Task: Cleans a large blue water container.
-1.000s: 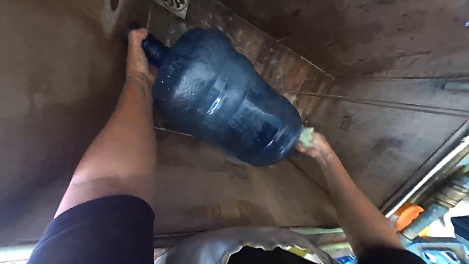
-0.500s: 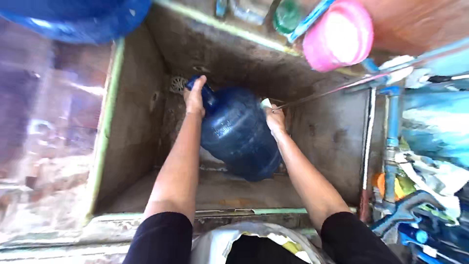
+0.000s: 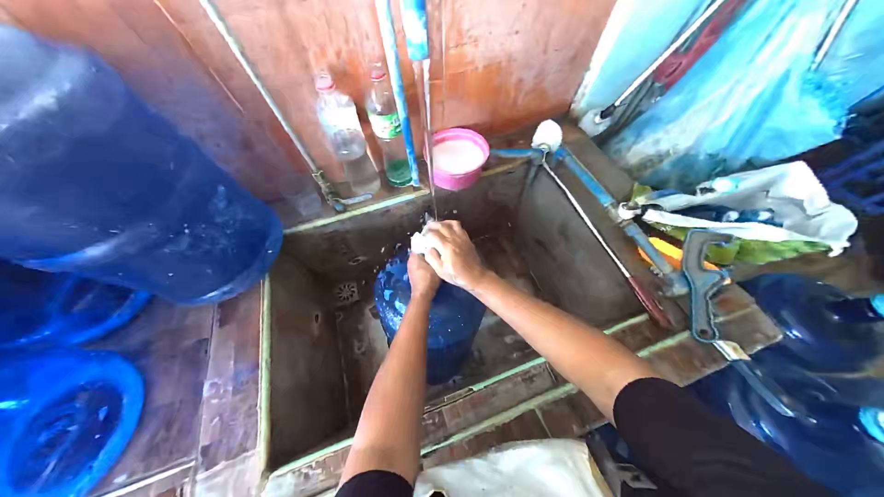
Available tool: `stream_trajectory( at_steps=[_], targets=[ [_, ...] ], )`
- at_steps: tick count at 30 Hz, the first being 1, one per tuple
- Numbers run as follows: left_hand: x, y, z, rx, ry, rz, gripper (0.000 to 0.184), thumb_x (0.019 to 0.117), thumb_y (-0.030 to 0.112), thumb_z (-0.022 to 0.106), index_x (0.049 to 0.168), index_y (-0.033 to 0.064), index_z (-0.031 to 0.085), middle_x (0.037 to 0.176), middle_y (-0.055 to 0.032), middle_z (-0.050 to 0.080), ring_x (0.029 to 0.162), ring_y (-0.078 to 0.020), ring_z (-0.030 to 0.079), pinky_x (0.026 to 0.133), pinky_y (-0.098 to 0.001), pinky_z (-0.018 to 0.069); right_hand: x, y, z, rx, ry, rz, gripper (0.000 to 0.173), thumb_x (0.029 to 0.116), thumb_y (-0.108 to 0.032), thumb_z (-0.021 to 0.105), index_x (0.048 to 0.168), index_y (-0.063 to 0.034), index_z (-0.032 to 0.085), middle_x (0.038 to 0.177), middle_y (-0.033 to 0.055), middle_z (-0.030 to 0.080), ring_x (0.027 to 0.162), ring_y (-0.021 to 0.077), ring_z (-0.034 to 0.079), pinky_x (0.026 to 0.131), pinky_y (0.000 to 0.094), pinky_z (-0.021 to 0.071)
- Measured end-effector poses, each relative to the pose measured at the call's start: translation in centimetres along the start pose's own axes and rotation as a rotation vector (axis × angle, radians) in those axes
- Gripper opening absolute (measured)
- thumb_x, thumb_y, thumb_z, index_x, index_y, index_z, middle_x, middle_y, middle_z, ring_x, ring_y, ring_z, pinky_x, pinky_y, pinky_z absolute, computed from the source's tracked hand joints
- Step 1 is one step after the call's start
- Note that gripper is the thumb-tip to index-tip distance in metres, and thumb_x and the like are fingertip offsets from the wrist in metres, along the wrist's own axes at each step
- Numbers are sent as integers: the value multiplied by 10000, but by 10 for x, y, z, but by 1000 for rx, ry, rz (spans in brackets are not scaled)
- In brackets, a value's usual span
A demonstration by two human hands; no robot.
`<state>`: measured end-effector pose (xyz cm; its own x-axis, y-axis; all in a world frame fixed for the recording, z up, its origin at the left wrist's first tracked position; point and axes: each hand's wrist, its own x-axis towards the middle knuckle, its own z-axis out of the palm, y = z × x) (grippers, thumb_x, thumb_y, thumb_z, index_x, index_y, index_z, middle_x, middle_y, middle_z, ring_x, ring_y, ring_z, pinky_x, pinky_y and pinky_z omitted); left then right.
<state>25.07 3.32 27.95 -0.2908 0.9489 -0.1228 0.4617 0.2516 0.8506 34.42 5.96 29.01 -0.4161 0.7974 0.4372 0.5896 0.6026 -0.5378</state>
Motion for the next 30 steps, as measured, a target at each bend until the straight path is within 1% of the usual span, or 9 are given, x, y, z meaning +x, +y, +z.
stream_trajectory(
  at_steps=[4,7,12,16,18,21,25,27,30],
  targets=[
    [-13,6,5,149,14,-18,498,1038,140,577,1469,-62,429,1365,-306,581,1312,-405,553,1114,-547,412,-3,4,-2,-65,-9,-58,261,964,-242,677,927,6,750,1085,193,719,1122,409,638,900,564,515],
    [-22,14,6,287,-51,-75,495,1031,168,593,1445,-65,454,1352,-308,587,1291,-427,564,1084,-578,429,1,3,-4,-152,-54,-64,409,996,-321,622,811,30,725,936,197,724,1040,402,665,858,555,515],
    [-36,17,7,271,-69,-58,486,990,213,673,1358,-77,544,1289,-303,625,1239,-430,597,1051,-595,449,7,-16,-33,-122,-386,156,500,1076,-373,470,964,31,742,1089,212,723,1180,382,640,925,574,505],
    [-33,-8,4,7,-28,30,708,848,315,846,1415,40,525,1237,-272,654,1170,-439,625,976,-657,483,-22,4,-49,526,-3,518,455,1089,-326,490,1055,64,722,1003,221,716,964,307,682,915,517,527],
    [-33,-13,0,-76,11,64,710,851,347,846,1411,54,523,1252,-239,656,1191,-388,623,1008,-614,480,-55,29,-57,487,37,563,482,1106,-332,454,1054,88,684,964,247,682,914,332,663,871,524,520],
    [-47,-28,5,-195,33,73,686,854,257,847,1399,18,508,1256,-218,651,1190,-311,629,1038,-529,491,-107,75,-62,244,-214,595,476,1102,-326,470,1137,102,675,1121,317,677,1108,459,647,996,622,477],
    [-72,-28,1,-178,-171,31,783,828,203,851,1446,-41,436,1306,-214,633,1226,-239,620,1079,-413,487,-137,84,-75,57,-514,571,487,1085,-323,494,1238,110,655,1333,319,610,1345,478,501,1158,572,355],
    [-78,-21,-22,-160,-415,23,777,884,234,779,1489,-52,385,1398,-220,568,1295,-223,564,1120,-376,447,-153,76,-79,20,-587,577,480,1081,-322,502,1248,100,659,1344,319,602,1356,491,485,1159,587,355],
    [-57,-23,-60,-148,-573,78,684,1019,472,394,1442,-61,470,1421,-194,560,1295,-220,547,1104,-381,442,-174,70,-75,8,-770,620,471,1084,-334,488,1255,66,667,1345,302,606,1349,482,492,1151,602,356]
  ],
)
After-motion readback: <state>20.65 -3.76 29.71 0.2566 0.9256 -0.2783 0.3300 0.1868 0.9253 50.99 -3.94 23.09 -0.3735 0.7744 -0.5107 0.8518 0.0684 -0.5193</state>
